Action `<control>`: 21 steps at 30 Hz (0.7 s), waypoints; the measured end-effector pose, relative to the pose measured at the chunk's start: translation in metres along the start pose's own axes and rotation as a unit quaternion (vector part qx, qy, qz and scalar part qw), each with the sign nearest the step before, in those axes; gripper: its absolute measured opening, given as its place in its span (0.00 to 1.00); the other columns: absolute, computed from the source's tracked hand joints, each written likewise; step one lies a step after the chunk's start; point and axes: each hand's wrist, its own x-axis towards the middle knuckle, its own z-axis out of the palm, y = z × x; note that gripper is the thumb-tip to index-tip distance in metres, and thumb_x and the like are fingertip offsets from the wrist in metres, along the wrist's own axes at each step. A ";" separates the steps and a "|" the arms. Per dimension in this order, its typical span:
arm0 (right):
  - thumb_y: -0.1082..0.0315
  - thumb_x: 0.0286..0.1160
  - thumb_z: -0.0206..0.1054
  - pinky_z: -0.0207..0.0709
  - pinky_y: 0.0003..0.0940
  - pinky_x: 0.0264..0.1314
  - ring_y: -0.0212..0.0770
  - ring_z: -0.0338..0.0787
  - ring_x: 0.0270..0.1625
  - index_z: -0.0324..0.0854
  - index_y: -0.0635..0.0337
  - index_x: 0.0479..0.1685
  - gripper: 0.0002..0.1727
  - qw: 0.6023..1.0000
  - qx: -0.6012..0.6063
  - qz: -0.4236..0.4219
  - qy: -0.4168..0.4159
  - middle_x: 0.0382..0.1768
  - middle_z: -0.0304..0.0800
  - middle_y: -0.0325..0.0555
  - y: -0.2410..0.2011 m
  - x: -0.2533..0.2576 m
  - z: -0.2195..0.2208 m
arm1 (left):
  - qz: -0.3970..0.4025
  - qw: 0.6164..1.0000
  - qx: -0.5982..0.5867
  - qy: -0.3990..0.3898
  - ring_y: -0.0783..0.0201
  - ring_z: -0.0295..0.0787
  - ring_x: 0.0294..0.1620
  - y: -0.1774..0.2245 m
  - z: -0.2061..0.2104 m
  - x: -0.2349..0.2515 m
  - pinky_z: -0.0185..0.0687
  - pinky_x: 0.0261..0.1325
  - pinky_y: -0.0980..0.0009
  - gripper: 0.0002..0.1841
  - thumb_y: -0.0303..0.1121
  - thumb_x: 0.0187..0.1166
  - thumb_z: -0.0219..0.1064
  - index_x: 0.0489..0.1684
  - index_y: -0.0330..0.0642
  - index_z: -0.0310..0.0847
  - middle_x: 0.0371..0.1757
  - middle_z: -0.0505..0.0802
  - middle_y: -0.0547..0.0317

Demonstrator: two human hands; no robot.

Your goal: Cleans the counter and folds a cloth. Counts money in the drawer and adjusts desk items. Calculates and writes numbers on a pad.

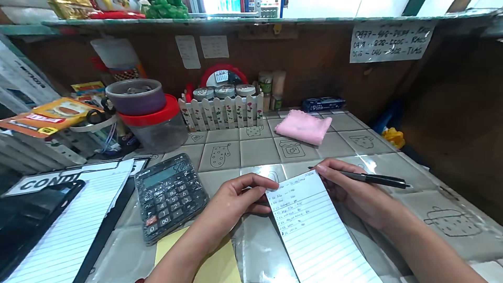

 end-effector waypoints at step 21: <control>0.50 0.84 0.64 0.82 0.23 0.31 0.30 0.85 0.26 0.88 0.47 0.42 0.14 1.000 0.004 -0.004 -0.005 0.29 0.88 0.43 0.000 0.000 0.000 | -0.005 1.000 0.001 0.001 0.55 0.95 0.46 0.001 0.000 0.001 0.93 0.54 0.62 0.12 0.26 0.87 0.58 0.56 0.39 0.90 0.54 0.94 0.45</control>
